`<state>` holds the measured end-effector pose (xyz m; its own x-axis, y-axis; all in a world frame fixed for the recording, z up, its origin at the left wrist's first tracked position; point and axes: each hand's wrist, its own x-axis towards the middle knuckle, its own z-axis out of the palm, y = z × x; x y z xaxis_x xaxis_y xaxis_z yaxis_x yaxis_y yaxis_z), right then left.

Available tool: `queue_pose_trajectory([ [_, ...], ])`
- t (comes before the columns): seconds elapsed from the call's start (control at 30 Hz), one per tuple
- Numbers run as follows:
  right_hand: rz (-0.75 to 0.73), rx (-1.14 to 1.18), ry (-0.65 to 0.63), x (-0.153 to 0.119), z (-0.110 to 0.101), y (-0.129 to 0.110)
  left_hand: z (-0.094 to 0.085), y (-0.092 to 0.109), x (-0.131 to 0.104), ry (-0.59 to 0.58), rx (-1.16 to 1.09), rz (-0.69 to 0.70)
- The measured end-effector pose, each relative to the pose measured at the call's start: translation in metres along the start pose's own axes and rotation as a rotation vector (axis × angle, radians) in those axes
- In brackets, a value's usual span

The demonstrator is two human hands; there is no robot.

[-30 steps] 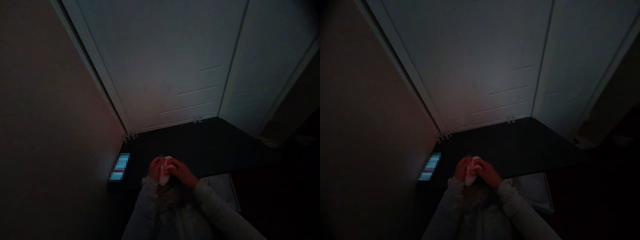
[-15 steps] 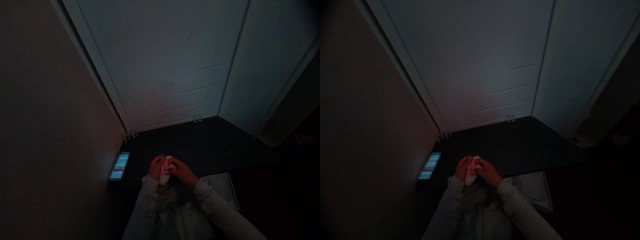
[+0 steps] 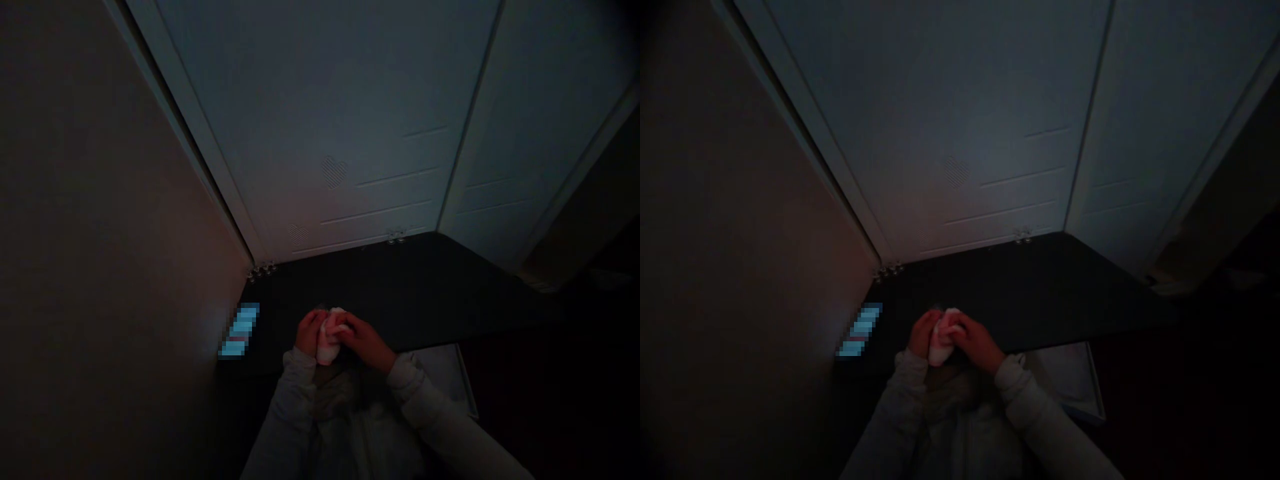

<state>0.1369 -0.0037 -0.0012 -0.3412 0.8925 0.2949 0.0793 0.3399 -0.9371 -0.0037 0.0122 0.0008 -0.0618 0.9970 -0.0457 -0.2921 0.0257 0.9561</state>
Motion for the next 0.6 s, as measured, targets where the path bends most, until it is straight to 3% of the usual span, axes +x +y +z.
queue_pose_trajectory([
  [0.23, 0.002, 0.088, 0.027, 0.001, 0.000, 0.005, -0.005, 0.004, 0.004, 0.090, -0.291, -0.074],
  [0.37, 0.054, 0.240, 0.133, 0.005, -0.002, 0.012, -0.015, 0.004, 0.009, 0.112, -0.467, -0.129],
  [0.5, 0.121, 0.379, 0.464, 0.012, -0.010, 0.021, -0.022, 0.000, 0.011, 0.118, -0.558, -0.123],
  [0.6, 0.091, 0.485, 0.768, 0.017, -0.017, 0.025, -0.019, -0.005, 0.011, 0.110, -0.453, -0.039],
])
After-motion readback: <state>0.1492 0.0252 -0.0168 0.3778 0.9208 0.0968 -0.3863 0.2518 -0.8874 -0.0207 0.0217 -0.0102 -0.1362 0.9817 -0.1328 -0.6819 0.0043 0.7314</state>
